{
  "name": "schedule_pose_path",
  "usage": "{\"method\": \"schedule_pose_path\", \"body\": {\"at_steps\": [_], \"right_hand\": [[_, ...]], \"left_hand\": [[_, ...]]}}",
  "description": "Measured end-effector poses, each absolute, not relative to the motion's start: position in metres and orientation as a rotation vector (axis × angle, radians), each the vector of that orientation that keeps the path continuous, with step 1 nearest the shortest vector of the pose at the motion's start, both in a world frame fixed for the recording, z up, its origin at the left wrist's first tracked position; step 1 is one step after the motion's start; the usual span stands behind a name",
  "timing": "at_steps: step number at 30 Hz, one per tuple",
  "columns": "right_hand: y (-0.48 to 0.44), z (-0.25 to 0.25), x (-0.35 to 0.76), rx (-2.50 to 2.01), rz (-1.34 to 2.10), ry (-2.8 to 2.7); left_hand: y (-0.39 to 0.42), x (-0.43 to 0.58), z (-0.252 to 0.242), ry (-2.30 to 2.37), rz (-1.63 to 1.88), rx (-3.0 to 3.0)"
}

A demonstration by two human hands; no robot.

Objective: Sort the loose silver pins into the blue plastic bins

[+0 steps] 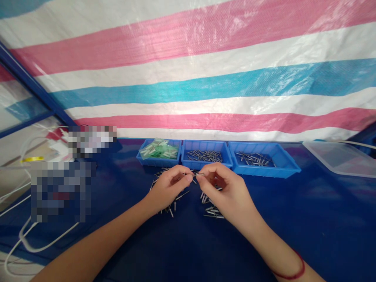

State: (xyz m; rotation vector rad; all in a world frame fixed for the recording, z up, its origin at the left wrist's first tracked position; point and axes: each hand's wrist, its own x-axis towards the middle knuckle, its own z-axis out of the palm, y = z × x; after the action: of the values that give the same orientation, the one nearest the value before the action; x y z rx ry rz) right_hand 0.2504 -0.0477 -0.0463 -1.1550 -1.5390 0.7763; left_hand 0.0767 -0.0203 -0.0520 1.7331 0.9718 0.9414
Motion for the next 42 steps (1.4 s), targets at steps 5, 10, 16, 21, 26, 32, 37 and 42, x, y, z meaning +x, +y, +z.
{"method": "schedule_pose_path", "body": {"at_steps": [5, 10, 16, 21, 26, 32, 37, 42], "right_hand": [[-0.047, -0.036, 0.26, -1.2, 0.423, -1.793], [-0.04, -0.018, 0.308, -1.499, 0.027, -1.639], [-0.038, -0.022, 0.371, -1.835, -0.206, -1.545], [-0.025, -0.04, 0.383, -1.8, -0.379, -1.626], [-0.016, -0.049, 0.37, -1.785, -0.55, -1.701], [-0.029, -0.037, 0.302, -1.506, -0.459, -1.822], [-0.031, -0.037, 0.25, -1.324, -0.152, -2.106], [-0.034, -0.053, 0.235, -1.273, 0.104, -2.059]], "left_hand": [[-0.023, 0.075, -0.043, 0.933, 0.847, 1.991], [-0.017, 0.062, -0.033, 0.995, 0.724, 2.237], [-0.003, 0.037, -0.038, 1.05, 0.582, 2.607], [-0.002, 0.026, -0.043, 1.199, 0.675, 2.626], [-0.004, 0.018, -0.047, 1.248, 0.597, 2.658], [-0.008, 0.02, -0.053, 1.187, 0.507, 2.698], [-0.013, 0.032, -0.059, 1.329, 0.491, 2.617], [-0.02, 0.041, -0.059, 1.432, 0.468, 2.668]]}}
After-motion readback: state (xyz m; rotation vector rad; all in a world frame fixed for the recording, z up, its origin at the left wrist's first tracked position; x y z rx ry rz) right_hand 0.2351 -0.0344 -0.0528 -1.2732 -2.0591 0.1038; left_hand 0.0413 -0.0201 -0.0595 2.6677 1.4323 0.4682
